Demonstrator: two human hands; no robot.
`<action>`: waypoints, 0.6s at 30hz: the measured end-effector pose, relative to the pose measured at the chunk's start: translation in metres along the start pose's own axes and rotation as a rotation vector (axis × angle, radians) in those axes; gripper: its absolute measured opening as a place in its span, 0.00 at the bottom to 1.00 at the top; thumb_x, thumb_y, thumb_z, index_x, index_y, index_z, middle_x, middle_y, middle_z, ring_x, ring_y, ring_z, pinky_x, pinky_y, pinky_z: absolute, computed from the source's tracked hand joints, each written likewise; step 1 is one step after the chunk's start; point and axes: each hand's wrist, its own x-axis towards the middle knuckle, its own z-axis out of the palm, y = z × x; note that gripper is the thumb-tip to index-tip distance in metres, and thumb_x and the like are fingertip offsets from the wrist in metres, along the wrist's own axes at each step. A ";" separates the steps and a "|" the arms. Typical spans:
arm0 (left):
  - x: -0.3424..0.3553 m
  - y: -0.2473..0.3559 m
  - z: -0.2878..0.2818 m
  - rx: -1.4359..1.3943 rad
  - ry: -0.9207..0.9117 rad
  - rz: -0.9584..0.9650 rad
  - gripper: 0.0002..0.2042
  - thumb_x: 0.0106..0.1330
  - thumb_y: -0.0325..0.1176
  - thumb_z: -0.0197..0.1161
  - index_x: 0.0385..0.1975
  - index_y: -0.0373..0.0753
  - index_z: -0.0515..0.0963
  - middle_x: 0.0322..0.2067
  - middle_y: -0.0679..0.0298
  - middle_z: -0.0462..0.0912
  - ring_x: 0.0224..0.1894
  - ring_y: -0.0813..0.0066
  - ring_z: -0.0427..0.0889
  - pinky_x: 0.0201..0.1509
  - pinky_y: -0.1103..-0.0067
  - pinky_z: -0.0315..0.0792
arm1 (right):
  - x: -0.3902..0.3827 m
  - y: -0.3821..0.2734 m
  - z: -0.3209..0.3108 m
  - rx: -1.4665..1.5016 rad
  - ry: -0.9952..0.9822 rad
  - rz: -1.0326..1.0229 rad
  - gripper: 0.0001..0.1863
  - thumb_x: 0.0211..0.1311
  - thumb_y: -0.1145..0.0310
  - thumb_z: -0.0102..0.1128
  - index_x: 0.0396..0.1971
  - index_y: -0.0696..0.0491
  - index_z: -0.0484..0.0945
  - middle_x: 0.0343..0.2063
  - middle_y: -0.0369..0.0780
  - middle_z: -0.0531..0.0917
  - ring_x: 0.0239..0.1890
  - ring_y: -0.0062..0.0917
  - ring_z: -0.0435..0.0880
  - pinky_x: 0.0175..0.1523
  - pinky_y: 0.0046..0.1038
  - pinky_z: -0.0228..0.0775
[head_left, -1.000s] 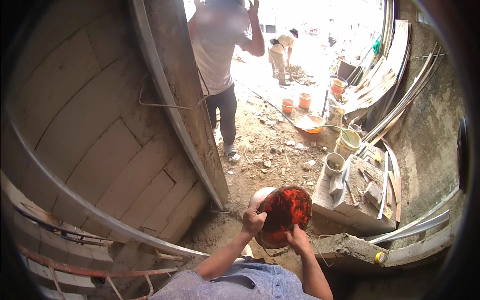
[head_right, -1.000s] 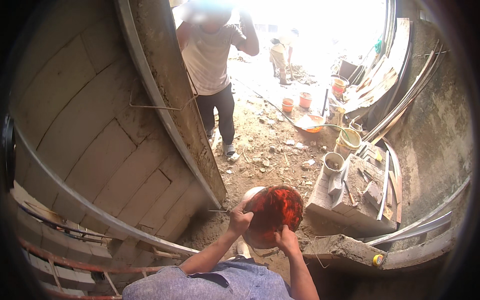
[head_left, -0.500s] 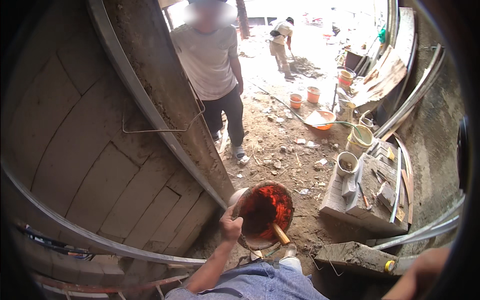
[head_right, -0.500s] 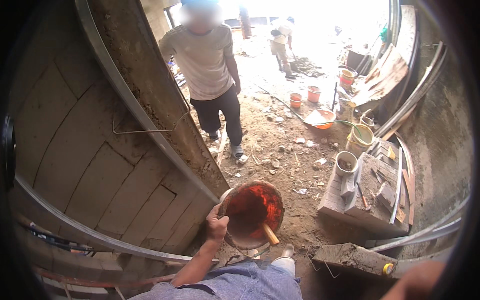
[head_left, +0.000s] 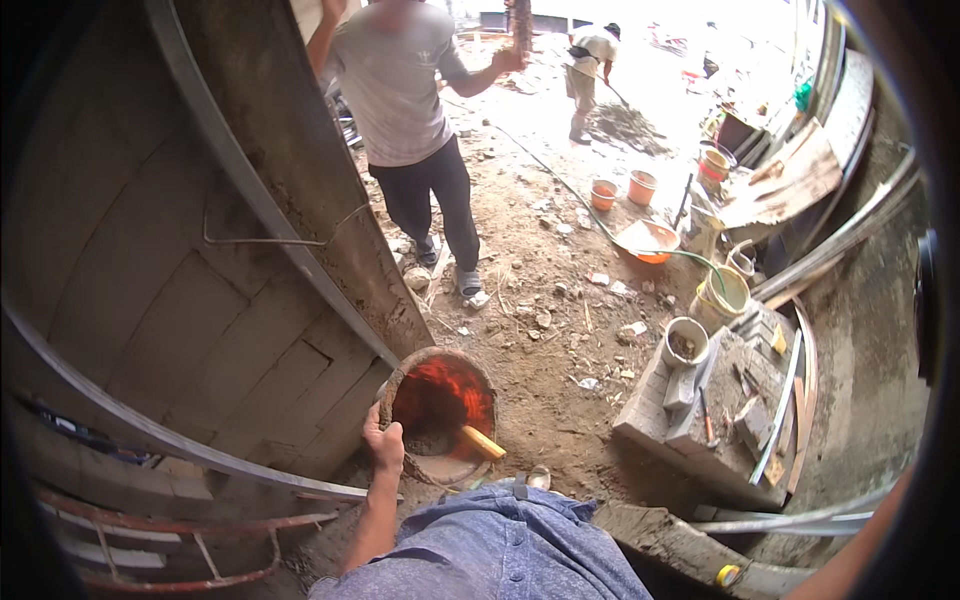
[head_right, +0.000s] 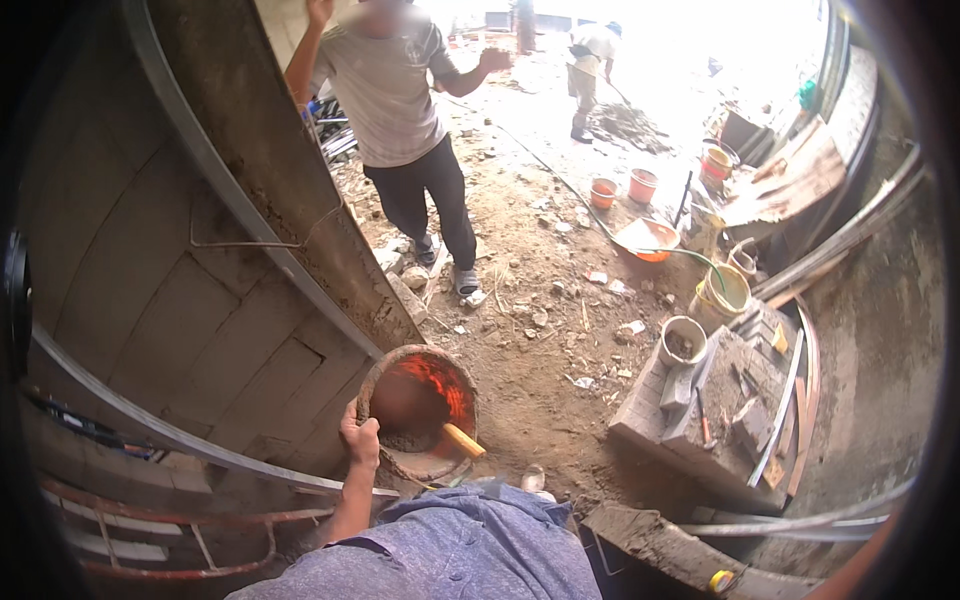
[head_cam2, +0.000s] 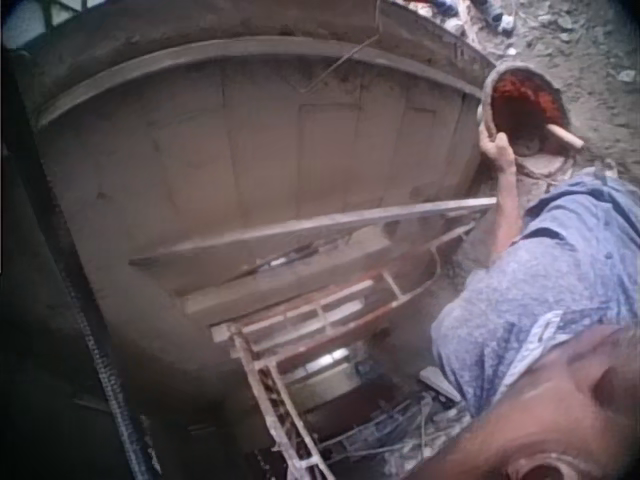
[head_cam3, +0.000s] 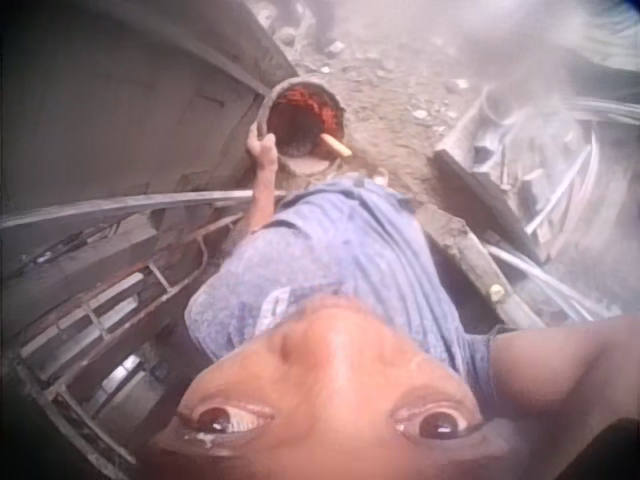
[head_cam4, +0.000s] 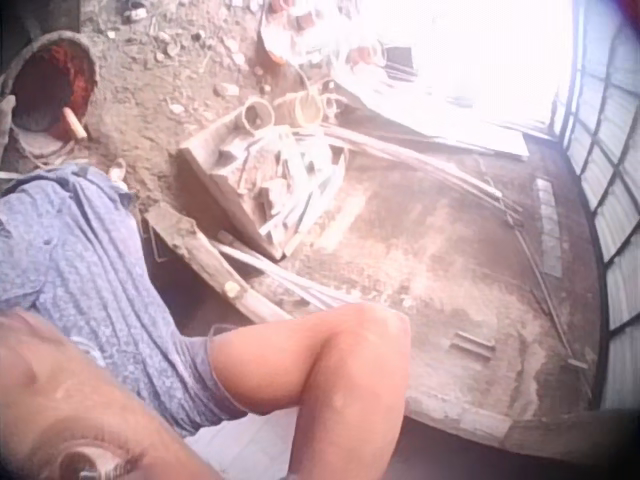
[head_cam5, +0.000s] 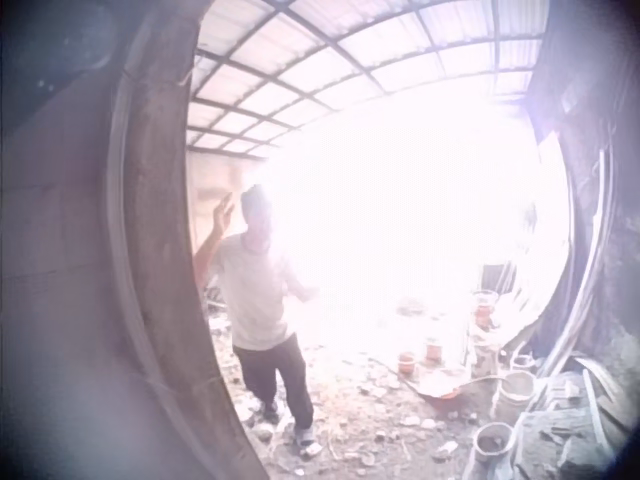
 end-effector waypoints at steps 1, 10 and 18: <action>-0.003 0.000 0.000 0.071 0.012 0.022 0.25 0.52 0.20 0.51 0.53 0.30 0.79 0.47 0.61 0.83 0.51 0.71 0.81 0.62 0.74 0.72 | 0.007 -0.001 0.002 0.010 -0.007 -0.014 0.15 0.62 0.67 0.65 0.49 0.53 0.82 0.42 0.45 0.84 0.42 0.33 0.84 0.49 0.33 0.76; 0.002 0.011 0.023 0.133 0.148 0.083 0.29 0.55 0.26 0.55 0.61 0.31 0.75 0.53 0.50 0.82 0.56 0.58 0.80 0.65 0.67 0.70 | 0.038 0.004 0.012 0.057 0.078 0.006 0.16 0.62 0.67 0.64 0.49 0.53 0.82 0.41 0.44 0.84 0.42 0.33 0.84 0.48 0.33 0.76; 0.006 0.007 0.029 -0.109 0.089 0.198 0.29 0.47 0.18 0.47 0.54 0.28 0.78 0.50 0.62 0.82 0.53 0.71 0.80 0.65 0.76 0.69 | 0.056 0.020 0.016 0.064 0.050 0.007 0.16 0.62 0.66 0.64 0.49 0.53 0.82 0.41 0.43 0.84 0.41 0.33 0.84 0.47 0.33 0.75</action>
